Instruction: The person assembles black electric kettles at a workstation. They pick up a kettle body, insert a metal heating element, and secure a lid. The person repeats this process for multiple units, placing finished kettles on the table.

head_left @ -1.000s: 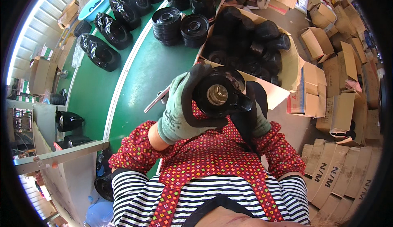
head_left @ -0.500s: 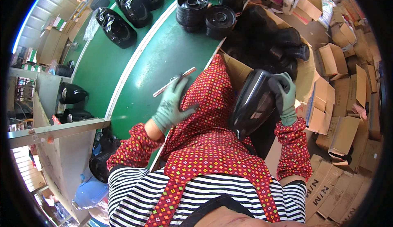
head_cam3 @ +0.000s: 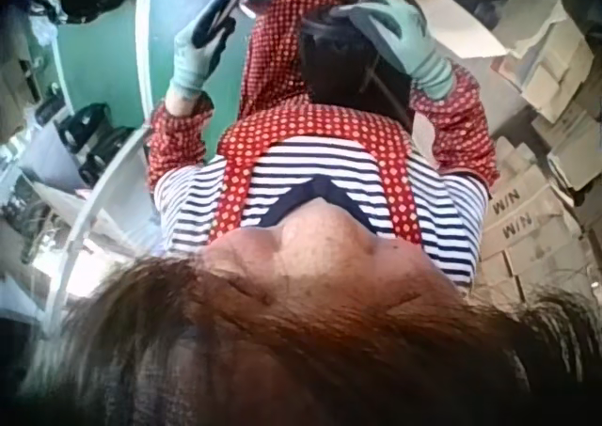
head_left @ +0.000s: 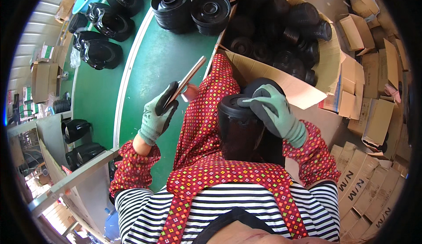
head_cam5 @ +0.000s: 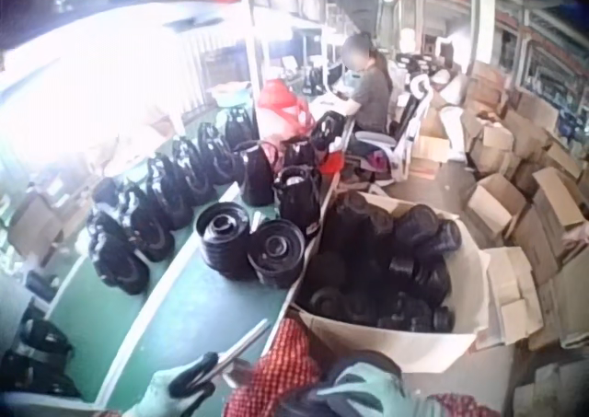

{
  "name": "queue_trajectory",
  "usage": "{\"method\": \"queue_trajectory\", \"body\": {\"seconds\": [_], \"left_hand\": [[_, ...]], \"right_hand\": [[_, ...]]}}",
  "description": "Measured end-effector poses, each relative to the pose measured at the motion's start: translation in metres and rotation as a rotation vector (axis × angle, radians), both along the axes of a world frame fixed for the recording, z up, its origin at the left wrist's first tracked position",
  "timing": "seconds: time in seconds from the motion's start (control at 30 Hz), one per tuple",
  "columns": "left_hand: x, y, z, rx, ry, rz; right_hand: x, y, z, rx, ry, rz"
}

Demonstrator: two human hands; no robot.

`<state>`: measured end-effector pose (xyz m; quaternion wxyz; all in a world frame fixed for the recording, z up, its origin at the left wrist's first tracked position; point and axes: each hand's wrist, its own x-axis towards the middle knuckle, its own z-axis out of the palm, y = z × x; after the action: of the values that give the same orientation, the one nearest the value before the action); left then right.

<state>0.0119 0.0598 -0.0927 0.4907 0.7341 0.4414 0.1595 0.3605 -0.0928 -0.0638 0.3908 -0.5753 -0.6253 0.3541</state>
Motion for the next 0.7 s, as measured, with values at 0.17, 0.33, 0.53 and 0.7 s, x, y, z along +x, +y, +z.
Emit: {"method": "queue_trajectory", "body": {"seconds": [0.17, 0.33, 0.53, 0.7], "left_hand": [[0.064, 0.004, 0.072, 0.301, 0.004, -0.255], [0.119, 0.02, 0.132, 0.002, -0.103, -0.496], [0.172, 0.044, 0.122, 0.267, -0.234, -0.707], [0.217, 0.008, 0.082, 0.273, -0.33, -0.888]], "right_hand": [[0.017, 0.063, 0.03, 0.478, -0.221, 0.054], [0.038, 0.124, -0.002, 0.401, -0.212, 0.274], [0.033, 0.114, -0.117, 0.337, 0.377, 0.294], [0.018, 0.124, -0.112, 0.377, 0.648, 0.392]]}}
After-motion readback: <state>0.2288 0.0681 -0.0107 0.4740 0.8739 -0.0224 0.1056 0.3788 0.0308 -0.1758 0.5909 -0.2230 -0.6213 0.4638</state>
